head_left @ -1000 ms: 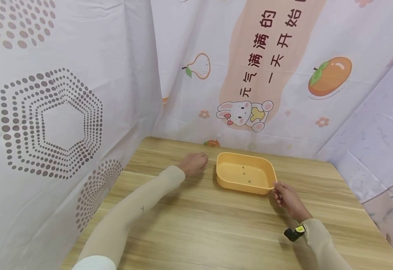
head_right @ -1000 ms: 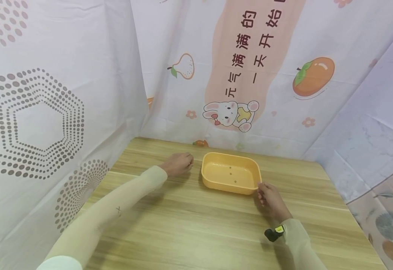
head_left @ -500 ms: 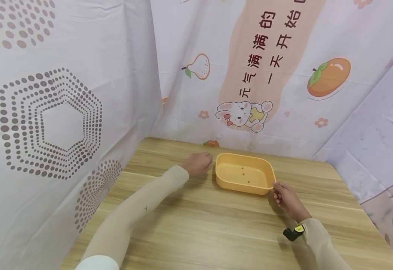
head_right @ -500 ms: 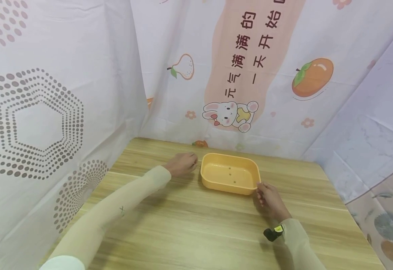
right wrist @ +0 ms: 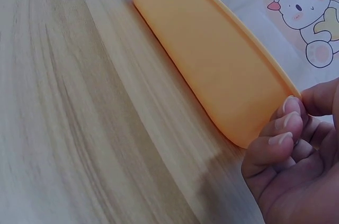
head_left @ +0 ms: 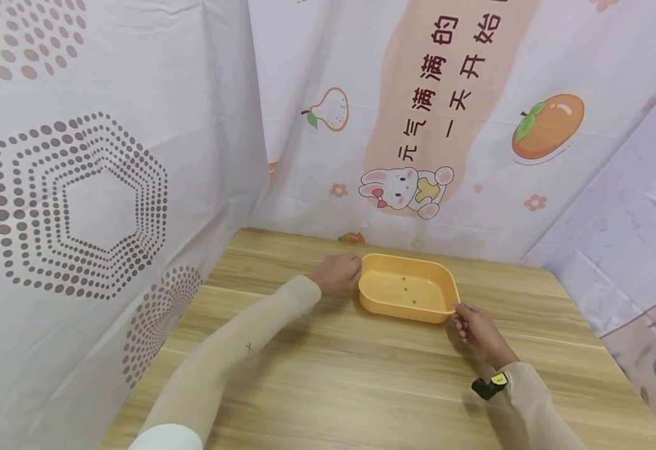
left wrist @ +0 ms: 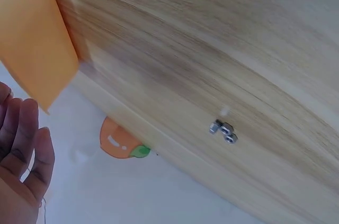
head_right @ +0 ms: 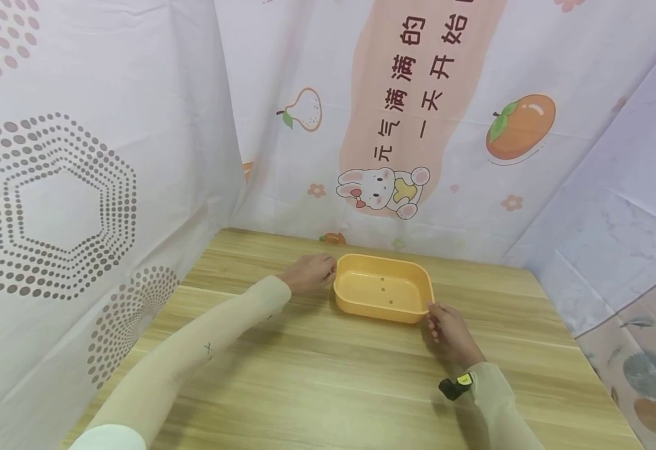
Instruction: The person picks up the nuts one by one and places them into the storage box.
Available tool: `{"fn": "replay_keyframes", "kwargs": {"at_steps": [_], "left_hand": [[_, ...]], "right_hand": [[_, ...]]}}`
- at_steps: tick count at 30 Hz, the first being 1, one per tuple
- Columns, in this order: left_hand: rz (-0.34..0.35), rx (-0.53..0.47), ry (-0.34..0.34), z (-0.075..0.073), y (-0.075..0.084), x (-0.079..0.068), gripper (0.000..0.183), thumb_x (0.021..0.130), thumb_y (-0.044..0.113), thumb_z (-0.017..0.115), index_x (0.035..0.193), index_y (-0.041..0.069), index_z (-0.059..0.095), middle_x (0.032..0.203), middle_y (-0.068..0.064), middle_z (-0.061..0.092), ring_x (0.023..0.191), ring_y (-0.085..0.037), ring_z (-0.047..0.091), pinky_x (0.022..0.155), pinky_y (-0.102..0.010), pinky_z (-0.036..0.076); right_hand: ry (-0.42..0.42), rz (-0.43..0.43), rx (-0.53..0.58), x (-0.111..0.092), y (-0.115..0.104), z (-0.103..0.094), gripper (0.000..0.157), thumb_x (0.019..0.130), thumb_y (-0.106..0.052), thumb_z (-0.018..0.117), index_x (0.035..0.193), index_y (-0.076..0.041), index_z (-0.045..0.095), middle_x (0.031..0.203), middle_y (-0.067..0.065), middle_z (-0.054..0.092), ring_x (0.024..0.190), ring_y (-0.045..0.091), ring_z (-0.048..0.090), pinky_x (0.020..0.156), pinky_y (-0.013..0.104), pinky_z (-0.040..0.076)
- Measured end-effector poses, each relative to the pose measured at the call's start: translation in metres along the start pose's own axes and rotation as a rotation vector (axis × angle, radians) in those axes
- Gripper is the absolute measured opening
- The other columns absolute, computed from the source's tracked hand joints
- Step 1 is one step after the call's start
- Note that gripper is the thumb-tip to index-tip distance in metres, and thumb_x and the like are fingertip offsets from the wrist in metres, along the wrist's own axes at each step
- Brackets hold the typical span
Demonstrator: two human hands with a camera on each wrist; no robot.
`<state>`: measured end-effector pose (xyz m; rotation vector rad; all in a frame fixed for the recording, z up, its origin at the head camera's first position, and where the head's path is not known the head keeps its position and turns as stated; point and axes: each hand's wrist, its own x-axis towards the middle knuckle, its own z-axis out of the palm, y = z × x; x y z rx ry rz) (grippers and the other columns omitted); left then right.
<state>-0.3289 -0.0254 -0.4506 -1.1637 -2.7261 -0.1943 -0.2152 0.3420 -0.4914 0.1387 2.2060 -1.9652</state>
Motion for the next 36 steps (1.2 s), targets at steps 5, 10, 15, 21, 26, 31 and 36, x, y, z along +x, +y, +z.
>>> {"fn": "replay_keyframes", "kwargs": {"at_steps": [5,10,15,21,26,31,36], "left_hand": [[0.020,-0.002,-0.004,0.001,0.004,0.002,0.017,0.105,0.020,0.052,0.104,0.012,0.068,0.096,0.004,0.064,0.084,-0.008,0.062,0.072,-0.022,0.053],[0.046,0.004,0.008,0.005,0.007,0.003,0.017,0.105,0.020,0.053,0.100,0.012,0.067,0.093,0.003,0.064,0.079,-0.007,0.061,0.069,-0.023,0.053],[0.053,0.038,0.001,0.009,0.007,0.003,0.017,0.106,0.022,0.053,0.099,0.013,0.066,0.090,0.004,0.061,0.076,-0.006,0.058,0.065,-0.022,0.051],[0.042,0.027,-0.004,0.009,0.008,0.002,0.014,0.105,0.022,0.055,0.098,0.014,0.065,0.088,0.005,0.060,0.074,-0.006,0.056,0.062,-0.020,0.048],[0.029,0.008,-0.004,0.007,0.009,0.001,0.013,0.104,0.021,0.055,0.097,0.014,0.064,0.086,0.006,0.058,0.073,-0.005,0.054,0.061,-0.019,0.047],[0.020,-0.012,-0.008,0.003,0.010,0.001,0.014,0.104,0.020,0.055,0.096,0.014,0.064,0.084,0.006,0.057,0.070,-0.006,0.053,0.058,-0.019,0.046],[0.028,-0.018,0.010,0.002,0.011,0.000,0.014,0.104,0.019,0.056,0.094,0.013,0.064,0.082,0.006,0.056,0.067,-0.006,0.052,0.056,-0.019,0.045]], "right_hand": [[-0.007,0.003,0.011,0.000,0.000,0.001,0.034,0.112,-0.032,0.045,0.095,-0.005,0.056,0.074,-0.002,0.050,0.058,0.008,0.044,0.050,0.023,0.042],[-0.011,0.005,0.015,0.000,0.001,0.001,0.034,0.112,-0.031,0.044,0.094,-0.005,0.056,0.073,-0.002,0.050,0.057,0.008,0.044,0.050,0.023,0.041],[-0.014,0.004,0.018,0.000,0.001,0.001,0.035,0.112,-0.032,0.045,0.094,-0.004,0.056,0.072,-0.002,0.050,0.057,0.008,0.044,0.050,0.022,0.041],[-0.010,0.004,0.027,0.000,0.001,0.001,0.035,0.111,-0.033,0.046,0.095,-0.004,0.056,0.073,-0.002,0.050,0.057,0.007,0.044,0.050,0.022,0.041],[-0.011,-0.008,0.032,-0.001,0.001,0.001,0.035,0.111,-0.032,0.046,0.094,-0.003,0.056,0.072,-0.002,0.050,0.057,0.007,0.044,0.049,0.022,0.041],[-0.014,-0.008,0.020,-0.001,0.001,0.000,0.036,0.111,-0.034,0.045,0.096,-0.003,0.056,0.074,-0.002,0.050,0.058,0.007,0.044,0.050,0.022,0.042],[-0.021,0.000,0.018,-0.002,0.000,-0.001,0.038,0.111,-0.037,0.046,0.098,-0.003,0.056,0.075,-0.002,0.050,0.059,0.008,0.044,0.051,0.023,0.042]]}}
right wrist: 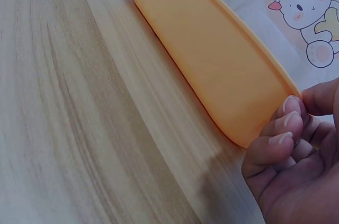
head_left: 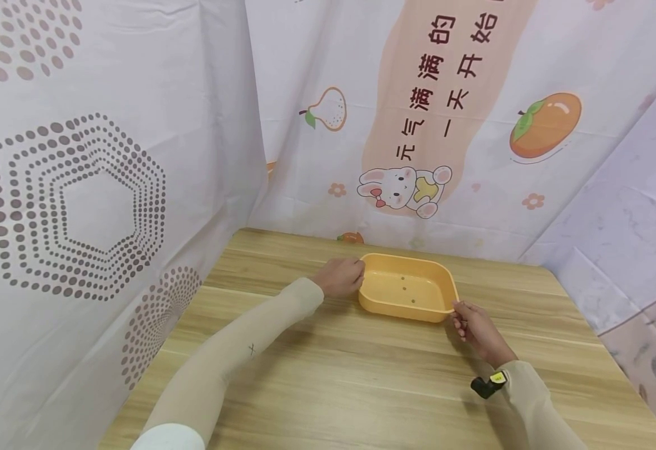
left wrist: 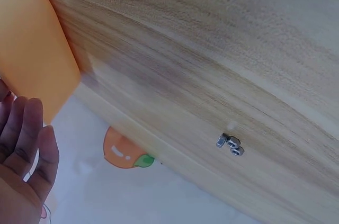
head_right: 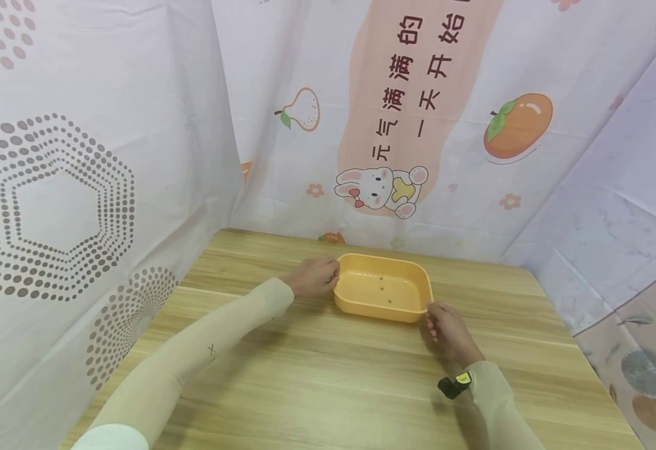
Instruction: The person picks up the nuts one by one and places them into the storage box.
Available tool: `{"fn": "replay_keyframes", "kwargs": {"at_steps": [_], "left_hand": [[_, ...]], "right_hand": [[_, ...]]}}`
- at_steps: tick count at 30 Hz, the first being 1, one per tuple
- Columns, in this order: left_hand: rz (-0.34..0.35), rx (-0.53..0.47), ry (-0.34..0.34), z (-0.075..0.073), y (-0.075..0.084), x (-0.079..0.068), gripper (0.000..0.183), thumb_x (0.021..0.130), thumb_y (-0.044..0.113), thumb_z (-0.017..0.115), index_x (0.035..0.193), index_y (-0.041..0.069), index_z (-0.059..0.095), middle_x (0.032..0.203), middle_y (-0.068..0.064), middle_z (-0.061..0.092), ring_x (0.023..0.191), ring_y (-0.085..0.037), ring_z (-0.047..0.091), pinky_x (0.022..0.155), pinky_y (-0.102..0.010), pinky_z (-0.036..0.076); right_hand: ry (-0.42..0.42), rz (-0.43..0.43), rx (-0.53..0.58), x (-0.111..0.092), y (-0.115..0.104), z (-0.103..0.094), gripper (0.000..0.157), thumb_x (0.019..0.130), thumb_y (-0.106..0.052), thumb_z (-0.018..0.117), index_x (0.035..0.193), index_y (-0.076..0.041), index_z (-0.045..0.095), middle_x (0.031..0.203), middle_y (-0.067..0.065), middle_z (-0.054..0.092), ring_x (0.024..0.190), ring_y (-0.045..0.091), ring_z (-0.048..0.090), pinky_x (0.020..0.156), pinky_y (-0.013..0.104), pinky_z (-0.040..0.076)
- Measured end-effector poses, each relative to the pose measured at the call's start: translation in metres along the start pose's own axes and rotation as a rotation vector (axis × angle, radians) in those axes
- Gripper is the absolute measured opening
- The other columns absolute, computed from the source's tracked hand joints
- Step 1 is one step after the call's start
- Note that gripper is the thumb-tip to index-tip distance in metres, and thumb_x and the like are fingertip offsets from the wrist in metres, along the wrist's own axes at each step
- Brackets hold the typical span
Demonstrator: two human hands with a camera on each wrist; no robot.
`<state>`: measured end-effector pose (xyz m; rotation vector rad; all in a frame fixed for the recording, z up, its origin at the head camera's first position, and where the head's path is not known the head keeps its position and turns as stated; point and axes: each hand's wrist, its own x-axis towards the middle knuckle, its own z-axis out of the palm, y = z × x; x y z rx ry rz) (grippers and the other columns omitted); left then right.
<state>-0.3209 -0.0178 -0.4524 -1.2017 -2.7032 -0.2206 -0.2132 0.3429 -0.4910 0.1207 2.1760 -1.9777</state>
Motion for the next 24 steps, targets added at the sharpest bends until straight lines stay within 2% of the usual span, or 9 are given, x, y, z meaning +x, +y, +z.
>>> {"fn": "replay_keyframes", "kwargs": {"at_steps": [13,24], "left_hand": [[-0.016,-0.006,-0.006,0.0036,-0.0014,-0.0003,0.014,0.105,0.020,0.054,0.098,0.014,0.065,0.087,0.005,0.059,0.072,-0.006,0.054,0.060,-0.020,0.047],[-0.024,-0.037,0.036,0.0099,-0.0062,-0.0021,0.015,0.105,0.017,0.051,0.096,0.014,0.062,0.085,0.005,0.058,0.069,-0.006,0.053,0.059,-0.020,0.046]], "right_hand": [[0.003,0.006,0.011,0.0006,-0.0011,0.0007,0.038,0.111,-0.037,0.046,0.097,-0.003,0.057,0.074,-0.002,0.050,0.059,0.008,0.044,0.051,0.022,0.042],[-0.002,0.012,0.019,0.0020,-0.0004,0.0002,0.037,0.111,-0.036,0.045,0.099,-0.003,0.057,0.075,-0.001,0.050,0.060,0.009,0.044,0.051,0.023,0.041]]}}
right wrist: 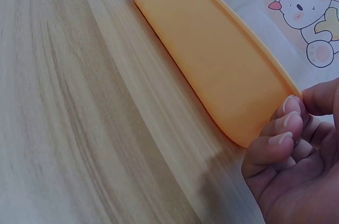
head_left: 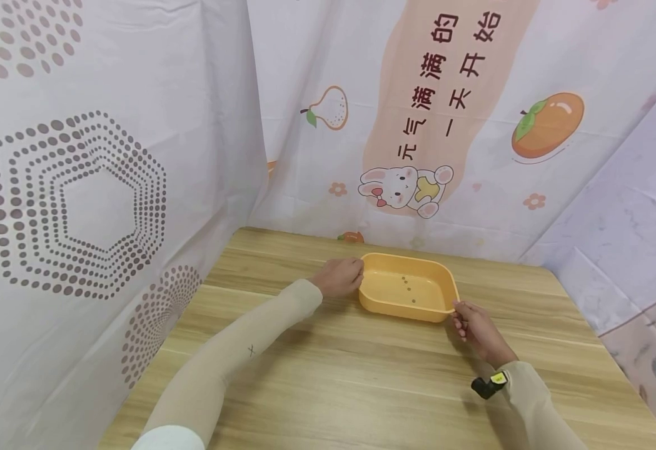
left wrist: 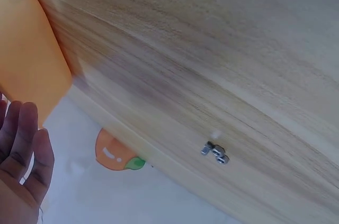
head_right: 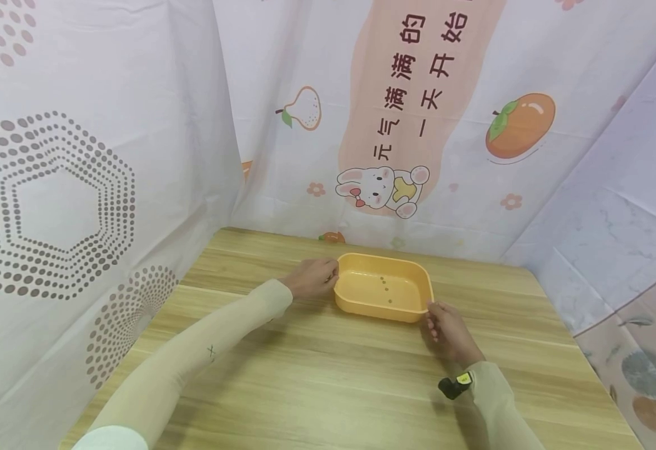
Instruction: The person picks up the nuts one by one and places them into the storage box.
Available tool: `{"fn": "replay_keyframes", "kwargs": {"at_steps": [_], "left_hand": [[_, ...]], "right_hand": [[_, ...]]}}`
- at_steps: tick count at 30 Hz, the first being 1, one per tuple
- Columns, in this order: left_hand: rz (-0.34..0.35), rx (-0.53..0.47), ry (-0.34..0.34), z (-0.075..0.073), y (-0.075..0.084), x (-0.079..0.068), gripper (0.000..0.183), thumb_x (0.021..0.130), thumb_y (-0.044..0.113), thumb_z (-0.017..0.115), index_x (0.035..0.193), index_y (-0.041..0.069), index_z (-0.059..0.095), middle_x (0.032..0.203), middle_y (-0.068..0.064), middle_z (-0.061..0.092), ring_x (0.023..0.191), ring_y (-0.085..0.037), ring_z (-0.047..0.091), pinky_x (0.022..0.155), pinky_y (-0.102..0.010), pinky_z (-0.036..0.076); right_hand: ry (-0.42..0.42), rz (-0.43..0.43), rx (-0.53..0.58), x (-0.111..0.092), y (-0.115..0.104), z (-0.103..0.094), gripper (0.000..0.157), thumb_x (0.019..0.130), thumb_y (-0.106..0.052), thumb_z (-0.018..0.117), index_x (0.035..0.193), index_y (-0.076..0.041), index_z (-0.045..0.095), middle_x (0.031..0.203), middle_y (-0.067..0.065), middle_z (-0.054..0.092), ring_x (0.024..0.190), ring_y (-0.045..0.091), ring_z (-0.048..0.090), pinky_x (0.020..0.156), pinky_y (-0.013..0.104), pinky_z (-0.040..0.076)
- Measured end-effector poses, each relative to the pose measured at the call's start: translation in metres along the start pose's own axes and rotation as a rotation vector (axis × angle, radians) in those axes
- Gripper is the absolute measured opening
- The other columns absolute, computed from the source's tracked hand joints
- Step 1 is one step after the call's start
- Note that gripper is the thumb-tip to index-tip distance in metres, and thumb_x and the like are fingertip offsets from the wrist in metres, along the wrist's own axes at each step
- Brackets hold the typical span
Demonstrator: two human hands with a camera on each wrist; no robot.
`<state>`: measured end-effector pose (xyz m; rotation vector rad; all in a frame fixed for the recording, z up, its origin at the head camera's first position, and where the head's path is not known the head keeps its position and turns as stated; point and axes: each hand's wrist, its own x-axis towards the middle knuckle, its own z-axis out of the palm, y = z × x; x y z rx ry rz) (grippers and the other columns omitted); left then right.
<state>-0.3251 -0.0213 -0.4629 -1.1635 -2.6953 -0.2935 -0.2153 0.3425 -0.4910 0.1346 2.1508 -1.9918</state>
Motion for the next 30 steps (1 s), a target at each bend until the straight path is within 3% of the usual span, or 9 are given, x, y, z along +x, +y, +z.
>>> {"fn": "replay_keyframes", "kwargs": {"at_steps": [7,17,23,30], "left_hand": [[-0.046,-0.028,0.001,0.003,-0.007,-0.005,0.014,0.105,0.018,0.052,0.092,0.016,0.058,0.081,0.007,0.054,0.070,-0.007,0.051,0.060,-0.020,0.045],[-0.083,0.012,-0.027,0.003,-0.020,-0.019,0.011,0.104,0.019,0.057,0.098,0.012,0.062,0.087,0.002,0.060,0.074,-0.009,0.057,0.064,-0.024,0.051],[-0.090,-0.003,-0.032,0.008,-0.032,-0.031,0.010,0.104,0.018,0.056,0.101,0.011,0.064,0.089,0.002,0.062,0.077,-0.009,0.060,0.067,-0.024,0.052],[-0.129,0.024,-0.090,0.004,-0.043,-0.048,0.012,0.104,0.019,0.057,0.104,0.008,0.063,0.092,0.000,0.063,0.078,-0.011,0.062,0.067,-0.025,0.053]], "right_hand": [[-0.004,-0.007,0.001,-0.002,0.000,0.001,0.039,0.111,-0.037,0.046,0.097,-0.002,0.057,0.074,-0.001,0.050,0.059,0.009,0.044,0.051,0.023,0.041],[-0.001,-0.011,0.004,-0.001,0.001,0.000,0.039,0.111,-0.038,0.046,0.097,-0.003,0.056,0.073,-0.001,0.050,0.058,0.008,0.044,0.050,0.023,0.041],[-0.002,-0.005,0.004,-0.001,0.001,0.000,0.039,0.111,-0.038,0.046,0.097,-0.003,0.056,0.073,-0.002,0.050,0.058,0.008,0.044,0.050,0.023,0.041],[0.003,-0.012,-0.008,0.000,0.002,0.000,0.038,0.111,-0.037,0.045,0.098,-0.004,0.056,0.073,-0.002,0.050,0.058,0.008,0.044,0.050,0.022,0.041]]}}
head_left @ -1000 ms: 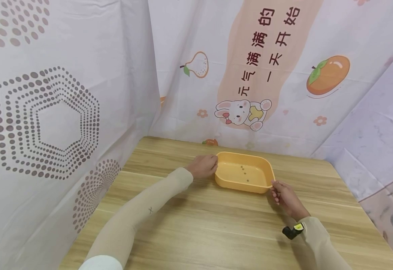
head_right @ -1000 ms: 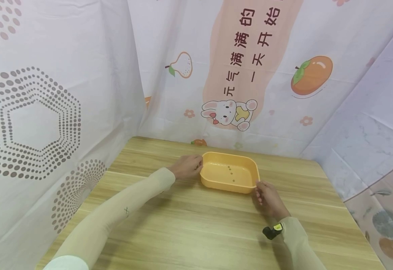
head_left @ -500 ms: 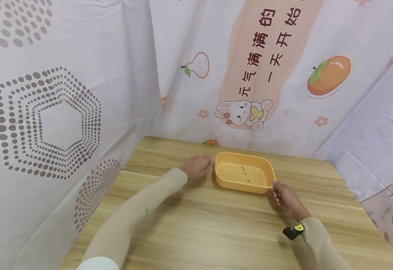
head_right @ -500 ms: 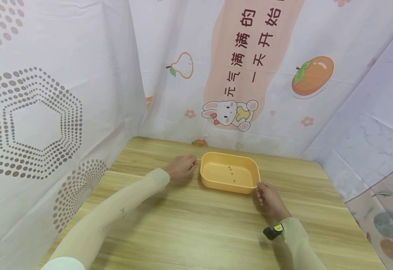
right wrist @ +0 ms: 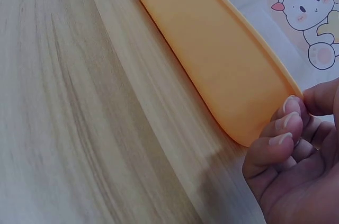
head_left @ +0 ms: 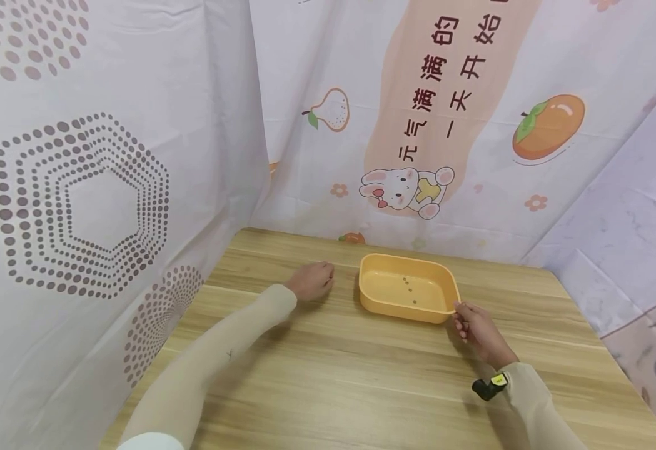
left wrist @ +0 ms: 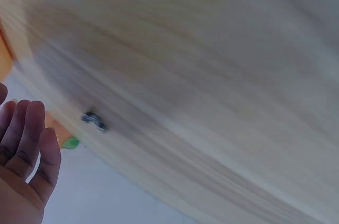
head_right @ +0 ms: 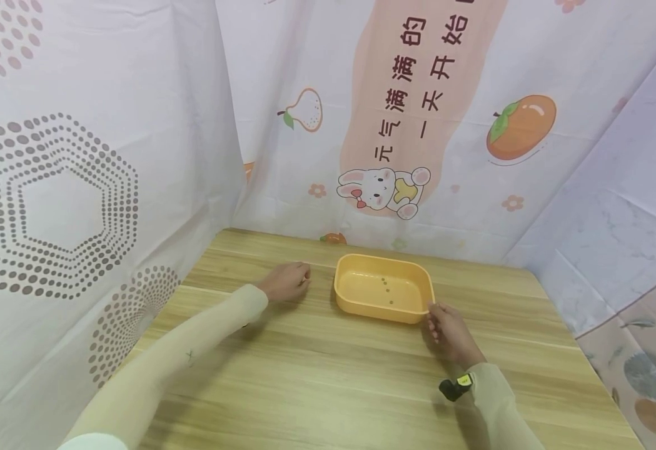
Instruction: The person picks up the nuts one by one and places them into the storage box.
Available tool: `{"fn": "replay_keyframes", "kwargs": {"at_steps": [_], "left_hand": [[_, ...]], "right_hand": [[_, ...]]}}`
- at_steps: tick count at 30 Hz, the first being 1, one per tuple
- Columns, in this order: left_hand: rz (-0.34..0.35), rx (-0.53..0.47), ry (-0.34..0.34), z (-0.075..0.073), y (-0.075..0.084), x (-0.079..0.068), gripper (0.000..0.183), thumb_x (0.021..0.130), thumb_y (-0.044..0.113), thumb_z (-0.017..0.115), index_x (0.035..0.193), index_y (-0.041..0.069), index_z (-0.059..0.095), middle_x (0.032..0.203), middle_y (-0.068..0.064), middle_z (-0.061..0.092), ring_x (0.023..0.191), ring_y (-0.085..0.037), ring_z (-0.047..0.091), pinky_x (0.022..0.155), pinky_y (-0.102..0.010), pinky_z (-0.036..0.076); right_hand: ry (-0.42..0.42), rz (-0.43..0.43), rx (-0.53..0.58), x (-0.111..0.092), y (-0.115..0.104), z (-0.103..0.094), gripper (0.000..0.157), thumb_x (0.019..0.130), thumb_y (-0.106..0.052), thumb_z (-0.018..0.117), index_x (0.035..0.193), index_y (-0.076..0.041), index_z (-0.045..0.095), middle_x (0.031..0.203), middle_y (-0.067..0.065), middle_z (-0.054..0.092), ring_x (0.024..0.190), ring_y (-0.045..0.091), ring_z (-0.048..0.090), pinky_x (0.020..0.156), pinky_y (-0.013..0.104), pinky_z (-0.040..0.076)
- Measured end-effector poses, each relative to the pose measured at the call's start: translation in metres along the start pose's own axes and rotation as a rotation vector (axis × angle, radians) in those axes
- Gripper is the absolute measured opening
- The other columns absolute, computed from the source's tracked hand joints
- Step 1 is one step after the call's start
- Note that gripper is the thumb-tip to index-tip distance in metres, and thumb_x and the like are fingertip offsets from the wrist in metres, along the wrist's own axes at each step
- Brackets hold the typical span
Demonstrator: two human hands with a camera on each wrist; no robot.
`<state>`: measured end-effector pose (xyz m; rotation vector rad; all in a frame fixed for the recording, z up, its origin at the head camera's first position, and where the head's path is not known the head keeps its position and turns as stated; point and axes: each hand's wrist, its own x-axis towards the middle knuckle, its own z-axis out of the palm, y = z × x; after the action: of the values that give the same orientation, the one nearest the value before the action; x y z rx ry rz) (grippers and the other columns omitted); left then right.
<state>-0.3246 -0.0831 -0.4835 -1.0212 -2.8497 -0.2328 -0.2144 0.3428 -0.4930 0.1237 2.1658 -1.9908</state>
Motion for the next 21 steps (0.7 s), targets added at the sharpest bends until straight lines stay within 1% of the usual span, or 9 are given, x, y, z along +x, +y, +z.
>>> {"fn": "replay_keyframes", "kwargs": {"at_steps": [2,6,11,16,21], "left_hand": [[-0.003,0.007,-0.004,0.001,-0.005,-0.005,0.013,0.104,0.020,0.058,0.105,0.008,0.063,0.092,0.000,0.065,0.077,-0.011,0.062,0.065,-0.025,0.053],[-0.001,0.006,0.010,0.004,-0.015,-0.012,0.014,0.103,0.022,0.060,0.104,0.008,0.063,0.092,-0.002,0.065,0.075,-0.012,0.063,0.064,-0.026,0.053],[-0.026,0.003,0.008,0.005,-0.023,-0.019,0.019,0.103,0.025,0.062,0.104,0.007,0.064,0.093,-0.002,0.065,0.077,-0.013,0.062,0.068,-0.027,0.054],[-0.050,0.002,-0.001,0.007,-0.028,-0.025,0.020,0.101,0.028,0.067,0.102,0.008,0.066,0.091,-0.001,0.064,0.078,-0.014,0.062,0.069,-0.030,0.055],[-0.049,0.023,0.010,0.008,-0.031,-0.031,0.019,0.100,0.027,0.070,0.099,0.009,0.066,0.091,-0.001,0.065,0.078,-0.014,0.064,0.068,-0.031,0.056]], "right_hand": [[0.000,-0.003,-0.001,0.000,0.000,0.001,0.038,0.111,-0.037,0.045,0.098,-0.003,0.056,0.073,-0.002,0.050,0.058,0.008,0.044,0.050,0.022,0.041],[0.002,-0.006,-0.010,-0.001,-0.001,0.001,0.039,0.111,-0.038,0.045,0.097,-0.003,0.056,0.073,-0.002,0.050,0.058,0.008,0.044,0.051,0.023,0.041],[0.011,-0.006,-0.022,0.000,-0.001,0.001,0.039,0.111,-0.039,0.045,0.097,-0.004,0.056,0.073,-0.002,0.050,0.058,0.008,0.044,0.050,0.023,0.041],[0.014,0.000,-0.019,0.001,-0.001,0.001,0.039,0.111,-0.039,0.046,0.096,-0.004,0.056,0.072,-0.002,0.050,0.058,0.008,0.044,0.050,0.023,0.042],[0.009,0.001,-0.030,0.000,-0.002,0.001,0.039,0.111,-0.039,0.044,0.097,-0.004,0.055,0.073,-0.002,0.050,0.058,0.008,0.044,0.051,0.023,0.042]]}}
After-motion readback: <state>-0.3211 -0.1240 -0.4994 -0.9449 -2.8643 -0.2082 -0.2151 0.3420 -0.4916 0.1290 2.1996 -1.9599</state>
